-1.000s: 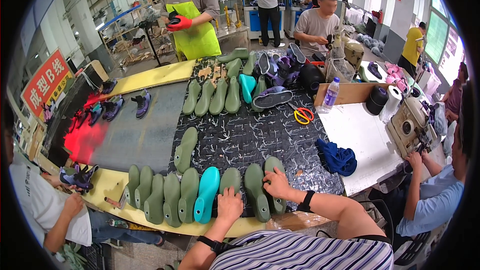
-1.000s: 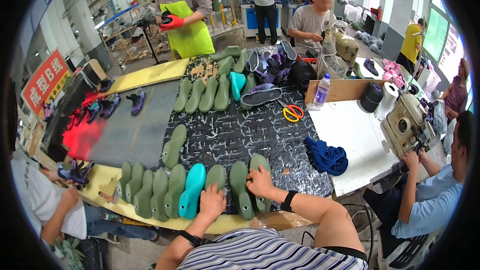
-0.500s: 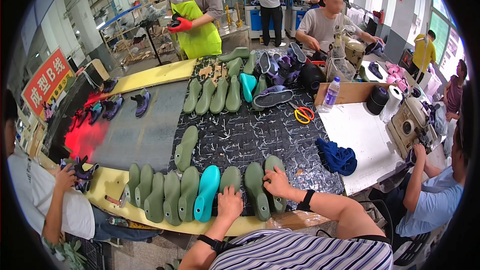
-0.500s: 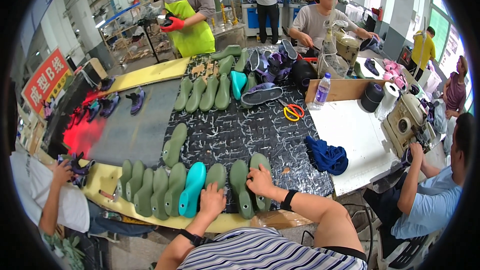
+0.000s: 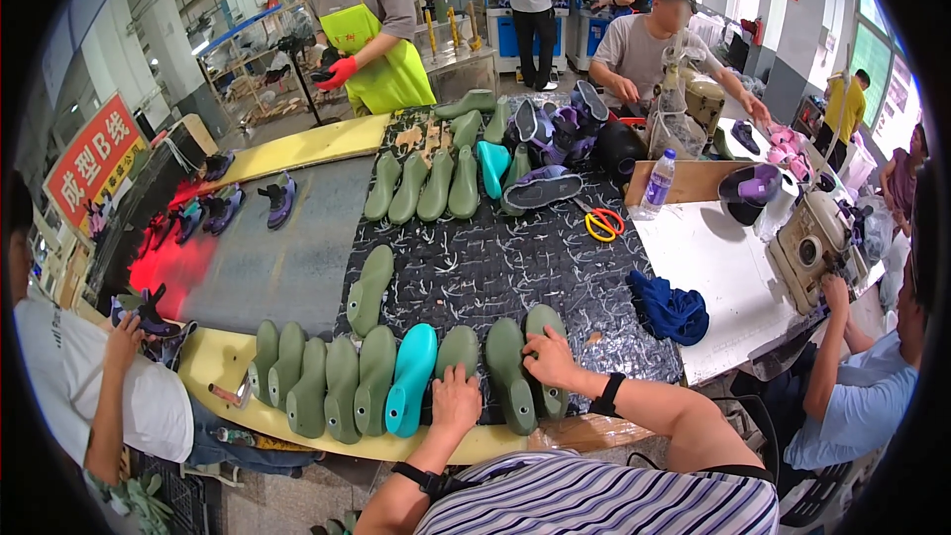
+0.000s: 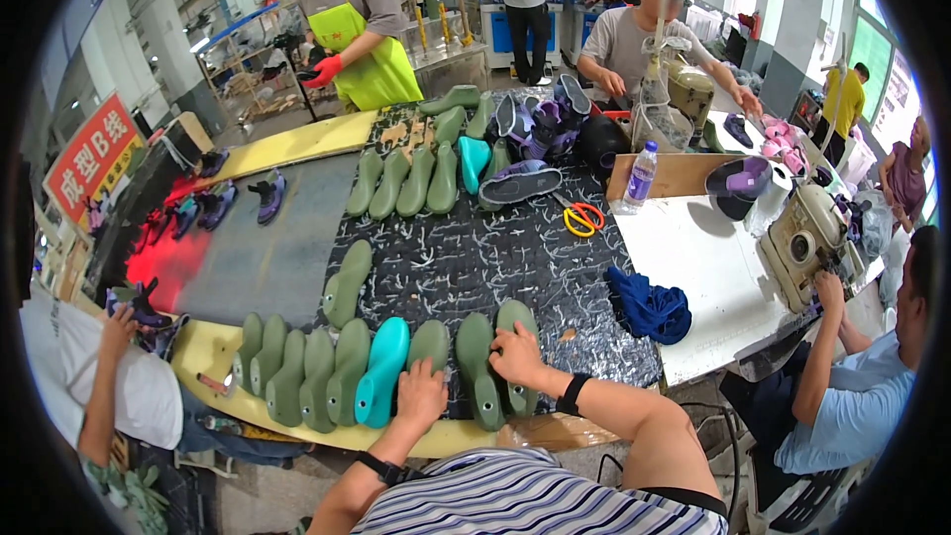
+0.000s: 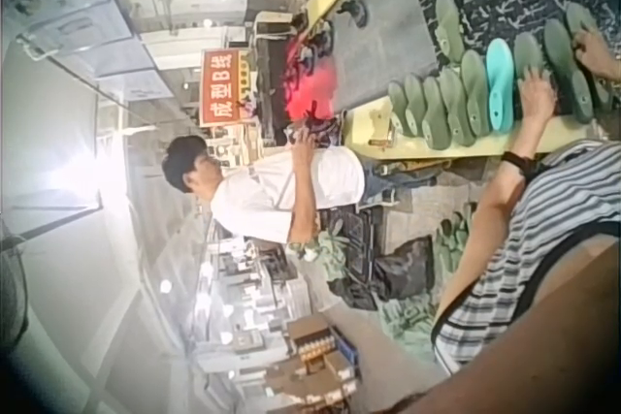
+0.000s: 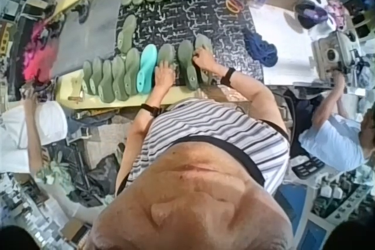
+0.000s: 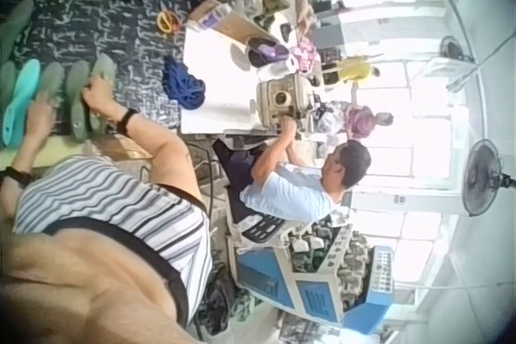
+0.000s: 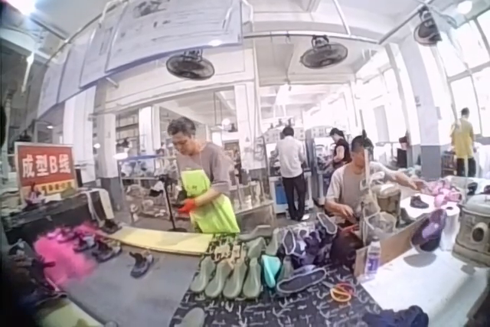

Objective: Organize and align shoe lasts and upper components on a workbench in a shoe factory.

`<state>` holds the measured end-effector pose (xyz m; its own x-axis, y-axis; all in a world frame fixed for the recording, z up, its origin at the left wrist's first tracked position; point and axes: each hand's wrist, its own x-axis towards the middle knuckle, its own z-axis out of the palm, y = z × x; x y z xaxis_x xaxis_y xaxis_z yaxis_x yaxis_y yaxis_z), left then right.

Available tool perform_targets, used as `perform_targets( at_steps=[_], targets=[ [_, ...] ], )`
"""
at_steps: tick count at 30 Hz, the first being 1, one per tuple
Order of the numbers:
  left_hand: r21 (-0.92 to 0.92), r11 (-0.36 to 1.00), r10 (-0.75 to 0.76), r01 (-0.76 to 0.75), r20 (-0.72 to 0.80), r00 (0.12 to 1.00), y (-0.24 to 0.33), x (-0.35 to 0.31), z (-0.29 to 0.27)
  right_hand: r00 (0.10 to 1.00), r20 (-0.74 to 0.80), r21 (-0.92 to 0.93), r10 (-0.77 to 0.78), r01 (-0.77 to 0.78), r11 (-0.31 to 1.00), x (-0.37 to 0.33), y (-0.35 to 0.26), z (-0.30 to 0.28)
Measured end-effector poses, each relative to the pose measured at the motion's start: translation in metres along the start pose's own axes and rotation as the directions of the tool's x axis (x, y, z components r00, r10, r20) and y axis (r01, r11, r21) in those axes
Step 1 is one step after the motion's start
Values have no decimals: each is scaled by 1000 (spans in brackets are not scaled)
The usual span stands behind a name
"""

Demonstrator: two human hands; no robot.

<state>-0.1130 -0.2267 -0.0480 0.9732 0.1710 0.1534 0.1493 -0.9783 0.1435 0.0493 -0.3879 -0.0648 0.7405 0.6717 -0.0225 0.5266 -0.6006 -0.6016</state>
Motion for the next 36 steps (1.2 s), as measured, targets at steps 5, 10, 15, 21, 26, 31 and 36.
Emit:
perform_targets(
  at_steps=[5, 10, 15, 21, 26, 31, 36],
  targets=[
    [-10, 1000, -1, 1, 1, 1000, 0, 0, 0, 1000, -20, -6, -23, 23, 1000, 0, 1, 1],
    [36, 999, 19, -17, -30, 999, 0, -1, 1, 999, -30, -8, -30, 29, 1000, -1, 0, -1],
    [41, 999, 7, -6, -22, 1000, 0, -1, 1, 999, -26, -10, -27, 27, 1000, 0, 1, 1],
    [29, 1000, -2, 3, -9, 1000, 0, 0, 1, 999, -24, -1, -24, 24, 1000, -1, -1, 0],
    [19, 1000, -2, 2, -6, 1000, -1, 0, 2, 1000, -13, -5, -17, 16, 1000, -2, -4, -3],
    [21, 1000, -4, 5, -35, 999, -1, -1, 2, 1000, 2, 8, -1, 1, 1000, -1, -5, -4],
    [16, 1000, 4, -3, -24, 1000, 0, 0, 3, 1000, 7, -3, 8, -8, 1000, -2, -4, -5]
  ],
)
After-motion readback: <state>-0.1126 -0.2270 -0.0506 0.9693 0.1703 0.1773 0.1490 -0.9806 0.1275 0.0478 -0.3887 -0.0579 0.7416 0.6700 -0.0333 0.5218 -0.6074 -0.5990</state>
